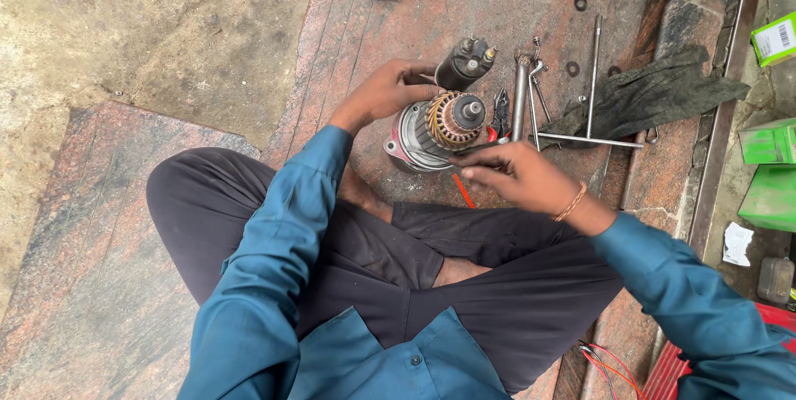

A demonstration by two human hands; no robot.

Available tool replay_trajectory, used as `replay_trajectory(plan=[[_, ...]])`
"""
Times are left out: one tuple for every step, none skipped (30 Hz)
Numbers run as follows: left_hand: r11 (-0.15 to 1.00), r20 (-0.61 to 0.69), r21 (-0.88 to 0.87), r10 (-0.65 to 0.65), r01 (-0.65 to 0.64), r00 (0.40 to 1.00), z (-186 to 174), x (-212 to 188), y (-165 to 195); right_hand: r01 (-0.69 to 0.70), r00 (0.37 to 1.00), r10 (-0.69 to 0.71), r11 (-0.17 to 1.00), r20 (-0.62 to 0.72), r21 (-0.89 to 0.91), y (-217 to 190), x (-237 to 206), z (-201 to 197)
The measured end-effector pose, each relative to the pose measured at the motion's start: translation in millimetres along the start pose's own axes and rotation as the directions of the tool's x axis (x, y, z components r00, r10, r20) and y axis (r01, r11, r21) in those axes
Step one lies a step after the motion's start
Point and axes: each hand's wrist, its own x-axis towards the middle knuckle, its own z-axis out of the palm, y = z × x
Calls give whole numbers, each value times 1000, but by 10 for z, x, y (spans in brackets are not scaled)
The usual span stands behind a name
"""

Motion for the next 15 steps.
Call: replay_trajectory(plan=[[994, 77, -101, 38, -30, 996, -36, 94, -12, 99, 994, -99, 995, -48, 6, -62, 3, 53], [978, 148, -204, 82, -51, 986, -51, 141, -25, 92, 991, -93, 996, -92, -24, -131, -1, 112], [990, 114, -142, 34, -18, 993, -55, 151, -33, 83, 987, -90, 995, -136, -55, -205, -9, 171], [997, 75, -79, -12, 18, 997, -58, 143, -30, 76, 980, -90, 993, -178, -86, -278, -19, 211], [998, 32, -16, -57, 57, 998, -54, 111, -17, 82, 975, -107, 988, -193, -134, -349, -35, 239], [992, -68, 96, -76, 82, 995, -3, 52, 0, 89, 970, -127, 979, -207, -182, -416, -46, 257], [972, -169, 203, -84, 118, 982, 85, -26, 22, 95, 964, -147, 969, -220, -227, -472, -39, 257], [938, -261, 305, -84, 165, 962, 166, -105, 52, 104, 959, -170, 956, -228, -275, -520, -35, 260], [942, -274, 232, -175, 241, 946, 225, -182, 83, 108, 953, -189, 941, -235, -319, -560, -44, 267], [937, -282, 159, -260, 312, 924, 256, -234, 117, 112, 947, -211, 924, -242, -367, -589, -49, 256], [922, -286, 89, -338, 376, 897, 258, -252, 150, 56, 966, -140, 934, -216, -353, -603, -42, 232], [917, -285, 154, -316, 368, 905, 246, -242, 179, 1, 980, -69, 940, -187, -342, -606, -20, 198], [907, -282, 217, -297, 362, 912, 221, -226, 193, -57, 988, 5, 941, -154, -332, -602, 6, 169], [893, -278, 276, -281, 356, 919, 214, -226, 201, -31, 991, -20, 931, -136, -365, -605, 4, 153], [924, -269, 259, -211, 282, 940, 216, -228, 200, -5, 993, -44, 918, -114, -397, -606, -12, 126]])
